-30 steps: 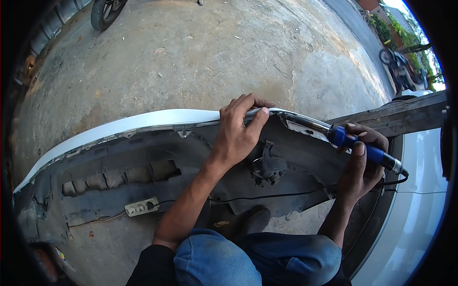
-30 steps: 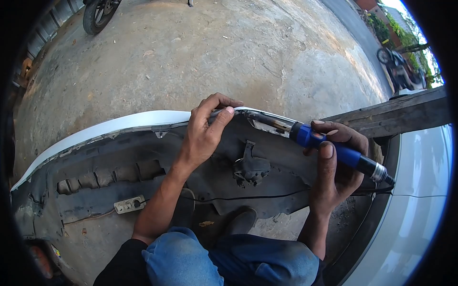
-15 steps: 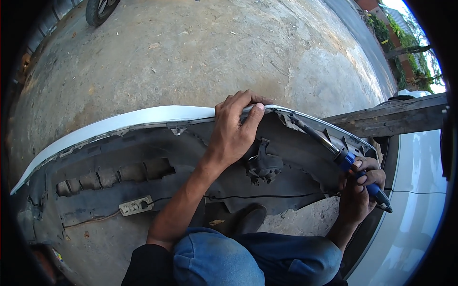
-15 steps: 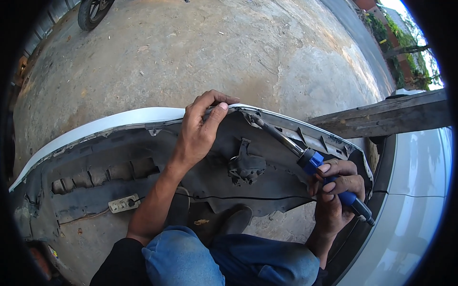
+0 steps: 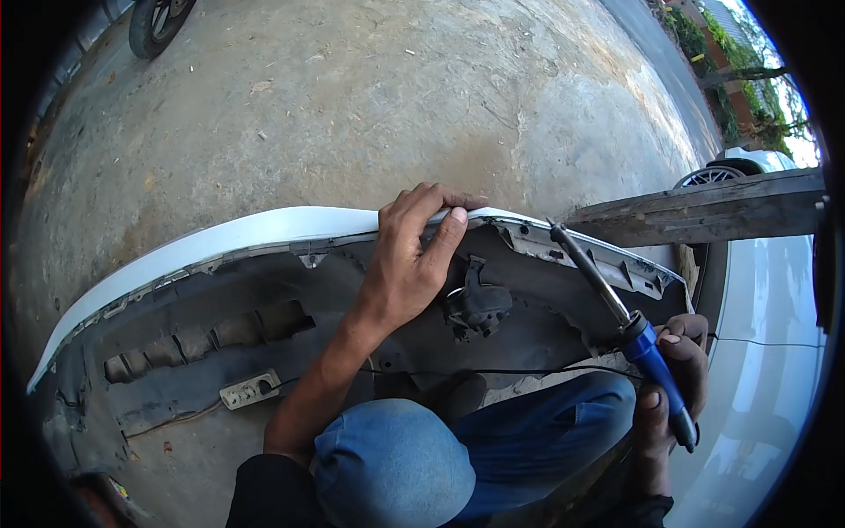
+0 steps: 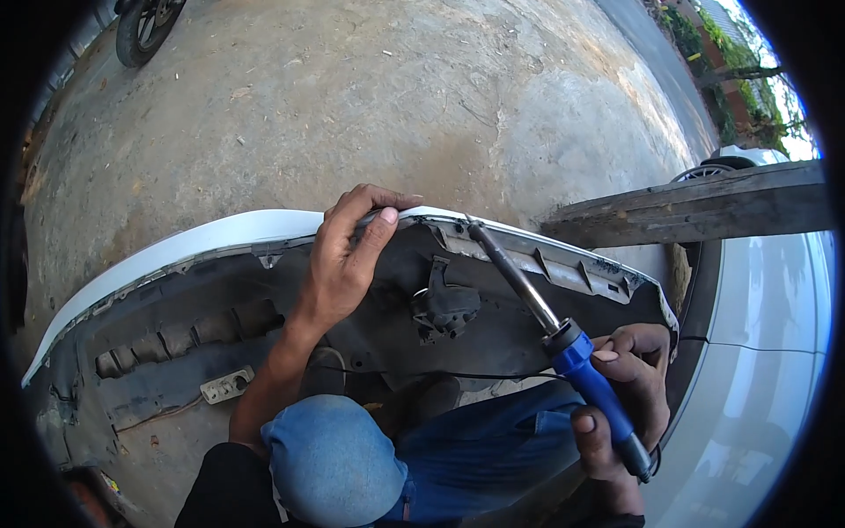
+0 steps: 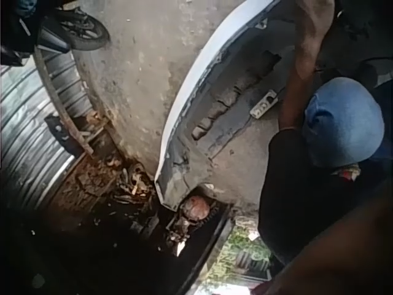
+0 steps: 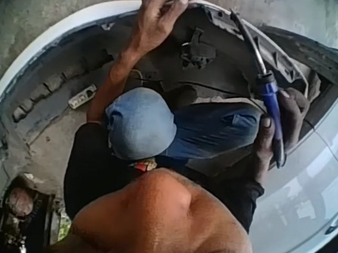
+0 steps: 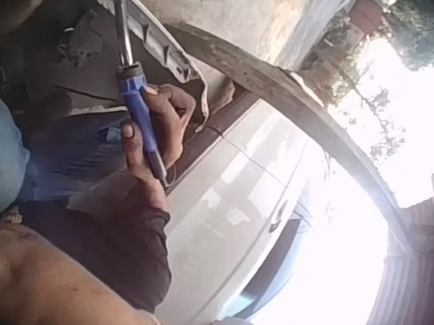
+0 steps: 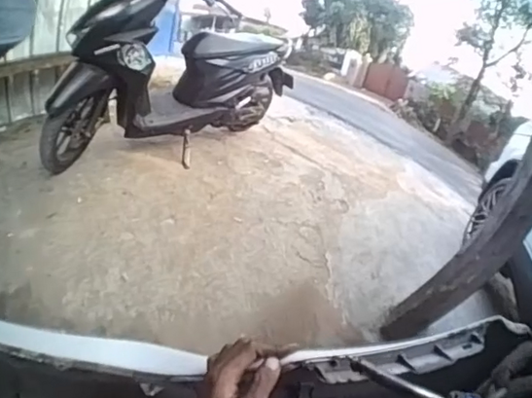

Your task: Repairing a white car bumper using a soldering iron to weld plastic and pliers to adjust clips.

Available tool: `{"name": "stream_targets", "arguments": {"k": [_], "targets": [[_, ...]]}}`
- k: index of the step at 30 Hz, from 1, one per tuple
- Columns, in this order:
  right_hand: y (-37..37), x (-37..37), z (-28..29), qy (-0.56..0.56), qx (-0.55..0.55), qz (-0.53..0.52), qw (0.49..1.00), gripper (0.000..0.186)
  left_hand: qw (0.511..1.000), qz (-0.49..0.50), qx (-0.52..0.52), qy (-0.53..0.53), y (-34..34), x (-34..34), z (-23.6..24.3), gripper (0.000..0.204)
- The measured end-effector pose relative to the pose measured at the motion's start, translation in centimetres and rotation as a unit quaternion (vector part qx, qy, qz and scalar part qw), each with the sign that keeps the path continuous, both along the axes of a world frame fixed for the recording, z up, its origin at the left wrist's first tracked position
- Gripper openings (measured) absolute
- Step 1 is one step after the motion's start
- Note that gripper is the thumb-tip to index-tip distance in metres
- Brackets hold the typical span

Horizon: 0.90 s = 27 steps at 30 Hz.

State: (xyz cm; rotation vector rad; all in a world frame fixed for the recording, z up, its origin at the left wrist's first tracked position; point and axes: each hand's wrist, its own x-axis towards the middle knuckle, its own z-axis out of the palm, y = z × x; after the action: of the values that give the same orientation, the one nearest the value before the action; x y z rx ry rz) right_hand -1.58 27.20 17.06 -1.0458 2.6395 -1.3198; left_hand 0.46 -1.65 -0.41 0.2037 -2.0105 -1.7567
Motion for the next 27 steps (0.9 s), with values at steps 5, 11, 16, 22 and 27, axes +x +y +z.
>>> {"name": "stream_targets", "arguments": {"k": [5, 11, 16, 22, 27], "targets": [[-2.1, 2.1, -2.3, 0.013, -0.036, -0.039, 0.998, 0.031, 0.999, -0.036, 0.018, 0.006, -0.3, 0.2, 0.0, 0.032], [-2.7, 2.4, -2.4, 0.099, 0.052, 0.003, 0.994, 0.027, 0.999, 0.016, -0.02, 0.024, 0.5, 0.0, 0.0, 0.031], [-3.3, 2.6, -2.8, 0.144, 0.085, -0.006, 0.986, 0.024, 0.995, 0.068, -0.066, 0.04, 1.1, 0.1, -0.4, 0.031], [-3.4, 2.5, -2.8, 0.144, 0.094, -0.015, 0.985, 0.024, 0.995, 0.072, -0.058, 0.048, 1.1, -0.1, -0.3, 0.03], [-3.2, 2.4, -2.8, 0.141, 0.105, -0.02, 0.984, 0.024, 0.996, 0.066, -0.046, 0.04, 1.1, 0.0, -0.2, 0.031]]}}
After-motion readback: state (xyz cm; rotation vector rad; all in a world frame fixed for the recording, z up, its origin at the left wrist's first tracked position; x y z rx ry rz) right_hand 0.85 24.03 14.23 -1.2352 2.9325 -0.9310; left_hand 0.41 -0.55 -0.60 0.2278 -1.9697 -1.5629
